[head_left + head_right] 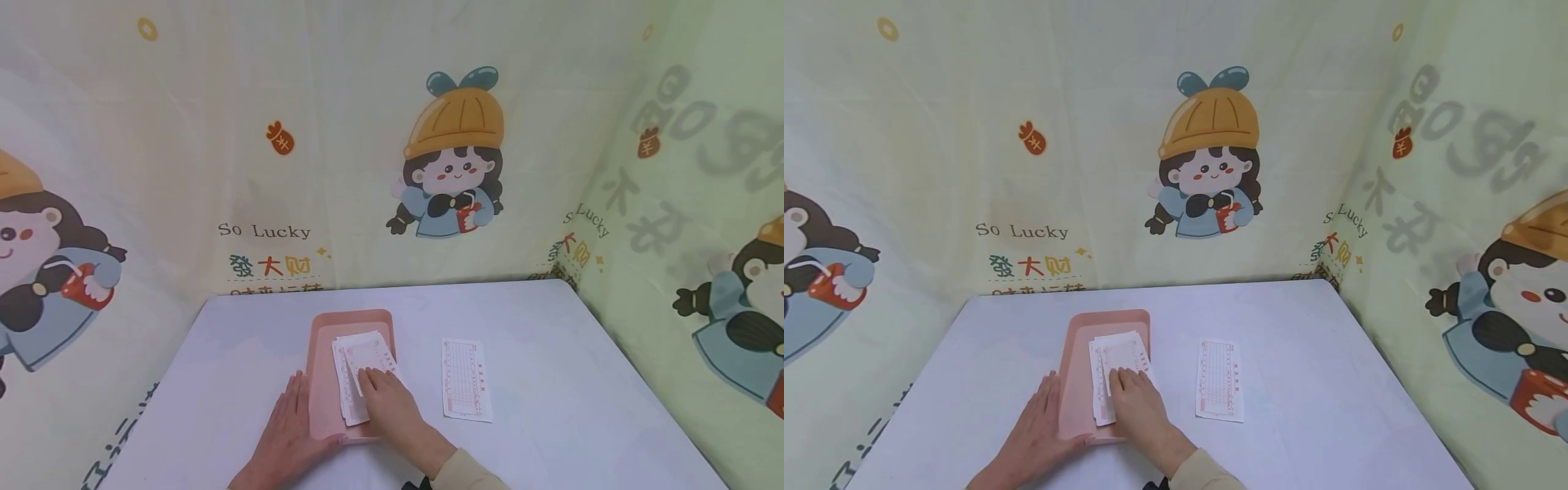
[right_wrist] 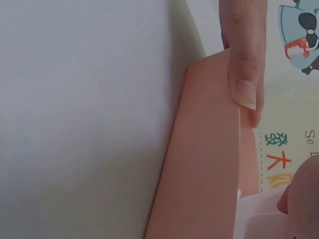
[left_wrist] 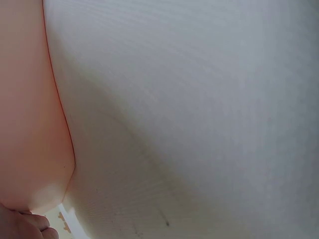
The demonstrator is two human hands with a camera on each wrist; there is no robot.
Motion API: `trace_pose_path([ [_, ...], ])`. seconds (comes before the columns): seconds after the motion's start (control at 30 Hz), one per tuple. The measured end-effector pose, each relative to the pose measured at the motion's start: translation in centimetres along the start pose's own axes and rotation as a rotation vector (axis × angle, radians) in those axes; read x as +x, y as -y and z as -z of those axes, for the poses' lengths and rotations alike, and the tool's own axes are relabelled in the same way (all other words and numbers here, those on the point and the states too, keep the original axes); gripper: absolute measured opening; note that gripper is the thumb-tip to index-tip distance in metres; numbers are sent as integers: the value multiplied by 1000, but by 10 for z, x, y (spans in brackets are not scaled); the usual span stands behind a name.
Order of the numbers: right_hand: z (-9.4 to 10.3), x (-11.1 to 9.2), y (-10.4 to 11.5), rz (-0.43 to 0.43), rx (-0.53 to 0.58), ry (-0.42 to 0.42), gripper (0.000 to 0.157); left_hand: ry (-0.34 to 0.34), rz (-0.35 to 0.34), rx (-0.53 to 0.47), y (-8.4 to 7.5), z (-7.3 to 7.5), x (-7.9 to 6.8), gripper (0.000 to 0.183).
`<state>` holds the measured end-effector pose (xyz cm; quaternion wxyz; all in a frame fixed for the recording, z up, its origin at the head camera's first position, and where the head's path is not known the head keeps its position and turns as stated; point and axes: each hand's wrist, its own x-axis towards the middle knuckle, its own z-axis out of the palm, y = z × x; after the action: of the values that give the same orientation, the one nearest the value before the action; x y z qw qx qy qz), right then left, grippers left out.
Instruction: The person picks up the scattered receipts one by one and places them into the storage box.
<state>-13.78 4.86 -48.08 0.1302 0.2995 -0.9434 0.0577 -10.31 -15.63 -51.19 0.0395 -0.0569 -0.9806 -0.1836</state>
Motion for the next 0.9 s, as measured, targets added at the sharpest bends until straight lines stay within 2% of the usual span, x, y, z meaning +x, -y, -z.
trace_pose_path([
  [0.07, -3, 0, 3, 2, 9, -1, 68, 1, 1, 0, 0, -1, 0, 130],
  [0.27, -10, -1, 1, -28, 136, 69, 50, -42, -24, 3, 2, -4, 0, 130],
  [0.37, -10, -4, -2, -28, 228, 100, 55, -53, -30, 9, 2, -5, 0, 129],
  [0.5, -6, -9, -9, -14, 302, 76, 54, -37, -22, 13, 1, -3, 0, 129],
  [0.73, -1, -19, -26, -120, 427, 92, 55, -4, -4, 6, 0, -2, 1, 130],
  [0.9, 3, -27, -41, -173, 493, 71, 55, 7, 7, 2, 1, -1, 1, 131],
])
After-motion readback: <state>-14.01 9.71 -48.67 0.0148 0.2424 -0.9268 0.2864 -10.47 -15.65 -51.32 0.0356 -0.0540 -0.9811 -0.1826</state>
